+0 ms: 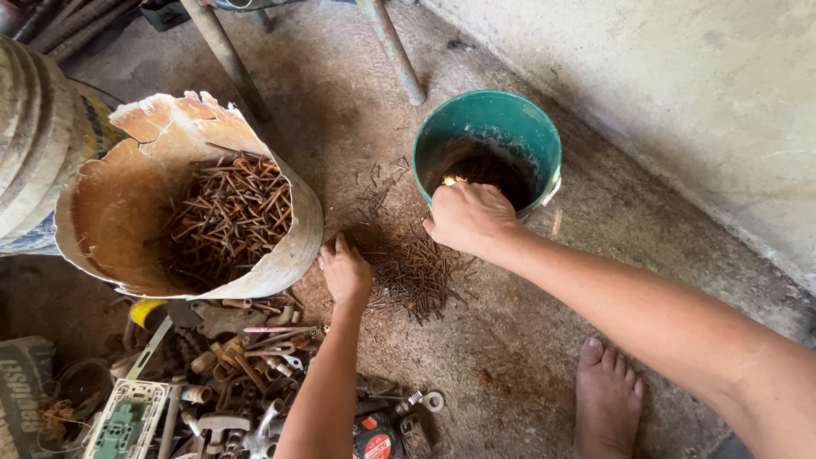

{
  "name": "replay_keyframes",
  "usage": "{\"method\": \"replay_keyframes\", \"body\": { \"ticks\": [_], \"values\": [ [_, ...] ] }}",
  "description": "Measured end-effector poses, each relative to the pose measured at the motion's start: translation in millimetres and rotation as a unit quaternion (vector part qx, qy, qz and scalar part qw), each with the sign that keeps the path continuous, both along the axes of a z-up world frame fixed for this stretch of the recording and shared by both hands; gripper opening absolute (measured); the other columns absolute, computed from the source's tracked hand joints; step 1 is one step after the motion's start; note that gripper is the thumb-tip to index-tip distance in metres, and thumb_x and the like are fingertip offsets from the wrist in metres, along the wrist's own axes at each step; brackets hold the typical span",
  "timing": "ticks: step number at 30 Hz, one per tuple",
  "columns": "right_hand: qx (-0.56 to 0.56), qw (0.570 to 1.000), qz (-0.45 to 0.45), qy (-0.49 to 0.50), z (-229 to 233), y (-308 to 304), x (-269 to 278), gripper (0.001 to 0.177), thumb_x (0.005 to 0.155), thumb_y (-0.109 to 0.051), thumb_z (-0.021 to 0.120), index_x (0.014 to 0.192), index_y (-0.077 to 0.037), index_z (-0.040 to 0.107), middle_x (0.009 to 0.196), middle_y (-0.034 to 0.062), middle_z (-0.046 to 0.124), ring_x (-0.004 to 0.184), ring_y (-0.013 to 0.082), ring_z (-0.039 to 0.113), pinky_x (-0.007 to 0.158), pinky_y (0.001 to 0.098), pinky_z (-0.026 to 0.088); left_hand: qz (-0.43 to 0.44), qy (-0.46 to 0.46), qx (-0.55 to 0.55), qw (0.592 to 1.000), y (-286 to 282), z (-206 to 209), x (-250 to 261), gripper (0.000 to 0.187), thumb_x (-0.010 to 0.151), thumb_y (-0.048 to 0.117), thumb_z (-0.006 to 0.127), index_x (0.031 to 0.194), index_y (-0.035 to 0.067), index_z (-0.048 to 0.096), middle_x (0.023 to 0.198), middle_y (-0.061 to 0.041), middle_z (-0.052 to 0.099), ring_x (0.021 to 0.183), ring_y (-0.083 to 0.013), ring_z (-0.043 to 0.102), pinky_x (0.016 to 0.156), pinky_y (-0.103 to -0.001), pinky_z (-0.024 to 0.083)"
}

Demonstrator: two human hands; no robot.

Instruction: The person gathers loose nails from the floor by hand and places them into a green plastic bucket.

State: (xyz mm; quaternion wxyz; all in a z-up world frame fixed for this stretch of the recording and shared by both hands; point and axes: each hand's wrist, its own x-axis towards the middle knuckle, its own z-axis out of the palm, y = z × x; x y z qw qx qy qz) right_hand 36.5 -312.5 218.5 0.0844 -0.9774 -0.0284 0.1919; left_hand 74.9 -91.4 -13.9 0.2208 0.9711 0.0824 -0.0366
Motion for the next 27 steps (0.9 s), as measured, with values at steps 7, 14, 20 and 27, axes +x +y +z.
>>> {"method": "replay_keyframes", "body": {
  "ticks": [7,14,20,27],
  "values": [
    [0.003,1.0,-0.003,0.0,2.3,1.0,-0.4,0.037,0.098,-0.033,0.061,0.08,-0.002,0.068,0.069,0.0114,0.068,0.055,0.021,0.067,0.053,0.0362,0.061,-0.085,0.026,-0.014,0.996,-28.5,-17.7,-20.8,0.05,0.098,-0.005,0.046,0.146,0.006,0.055,0.145,-0.024,0.05,0.121,-0.0361,0.056,0.104,-0.043,0.056],
    [0.018,0.999,-0.002,-0.035,5.3,-0.8,-3.3,0.038,0.095,-0.035,0.065,0.084,0.001,0.071,0.078,0.0183,0.071,0.068,0.0302,0.073,0.067,0.0443,0.062,-0.043,-0.111,-0.134,0.984,-27.9,73.2,-43.5,0.032,0.09,0.002,0.061,0.119,0.008,0.072,0.119,-0.021,0.065,0.107,-0.033,0.061,0.095,-0.043,0.053],
    [0.022,0.998,0.01,-0.062,3.5,-0.7,-4.1,0.037,0.093,-0.034,0.066,0.082,0.0,0.072,0.079,0.0188,0.072,0.07,0.0312,0.074,0.069,0.0453,0.061,-0.012,0.104,-0.108,0.989,-18.7,82.5,-24.9,0.024,0.103,0.029,0.067,0.119,0.012,0.072,0.119,-0.01,0.078,0.106,-0.0234,0.075,0.114,-0.037,0.051],
    [-0.003,1.0,0.002,-0.022,4.8,2.5,0.0,0.038,0.095,-0.035,0.064,0.082,0.0,0.071,0.078,0.0175,0.072,0.066,0.028,0.073,0.065,0.0424,0.062,-0.201,0.048,0.124,0.971,-33.9,33.6,-0.1,0.069,0.083,-0.008,0.062,0.144,0.024,0.055,0.151,-0.022,0.04,0.134,-0.0374,0.041,0.11,-0.045,0.041]
  ]
}}
